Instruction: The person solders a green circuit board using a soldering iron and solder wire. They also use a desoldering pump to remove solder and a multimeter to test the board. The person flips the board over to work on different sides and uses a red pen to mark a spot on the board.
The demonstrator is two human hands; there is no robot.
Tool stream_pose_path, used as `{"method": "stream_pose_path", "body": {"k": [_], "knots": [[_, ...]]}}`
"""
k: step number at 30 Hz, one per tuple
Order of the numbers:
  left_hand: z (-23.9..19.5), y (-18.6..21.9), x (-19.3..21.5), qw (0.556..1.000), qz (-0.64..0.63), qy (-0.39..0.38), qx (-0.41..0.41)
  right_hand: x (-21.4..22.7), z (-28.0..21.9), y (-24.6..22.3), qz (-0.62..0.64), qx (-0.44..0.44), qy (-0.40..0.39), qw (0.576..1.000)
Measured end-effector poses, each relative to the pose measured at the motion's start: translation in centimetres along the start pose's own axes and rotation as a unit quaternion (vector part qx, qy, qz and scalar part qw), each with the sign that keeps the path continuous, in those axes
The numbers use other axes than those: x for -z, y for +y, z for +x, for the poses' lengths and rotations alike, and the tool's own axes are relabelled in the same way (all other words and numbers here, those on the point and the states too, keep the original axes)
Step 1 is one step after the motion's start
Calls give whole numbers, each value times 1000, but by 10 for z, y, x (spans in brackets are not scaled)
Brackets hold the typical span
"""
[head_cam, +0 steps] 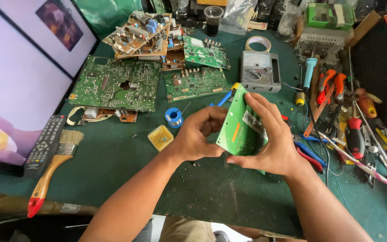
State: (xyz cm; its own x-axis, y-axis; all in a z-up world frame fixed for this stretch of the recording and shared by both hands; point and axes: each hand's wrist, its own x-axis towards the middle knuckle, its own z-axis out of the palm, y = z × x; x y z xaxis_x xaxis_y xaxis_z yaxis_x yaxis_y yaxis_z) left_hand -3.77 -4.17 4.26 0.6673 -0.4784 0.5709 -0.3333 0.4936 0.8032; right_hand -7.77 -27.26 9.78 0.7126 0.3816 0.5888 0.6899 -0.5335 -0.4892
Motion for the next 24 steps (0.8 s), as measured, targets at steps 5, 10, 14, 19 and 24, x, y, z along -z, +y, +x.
{"method": "stream_pose_path", "body": {"k": [5, 10, 14, 19, 24], "knots": [[-3, -3, 1, 1000, 21, 4, 7, -3, -3, 2, -22, 37, 41, 998], [1, -1, 0, 1000, -18, -1, -6, -3, -2, 4, 0, 32, 55, 998], [0, 2, 1, 999, -19, -5, 39, 0, 0, 5, 14, 11, 18, 1000], [0, 3, 3, 999, 18, -11, 49, 3, 0, 9, 38, 33, -4, 999], [0, 11, -1, 998, 56, -15, 39, 4, -1, 9, 30, 70, -4, 997]]}}
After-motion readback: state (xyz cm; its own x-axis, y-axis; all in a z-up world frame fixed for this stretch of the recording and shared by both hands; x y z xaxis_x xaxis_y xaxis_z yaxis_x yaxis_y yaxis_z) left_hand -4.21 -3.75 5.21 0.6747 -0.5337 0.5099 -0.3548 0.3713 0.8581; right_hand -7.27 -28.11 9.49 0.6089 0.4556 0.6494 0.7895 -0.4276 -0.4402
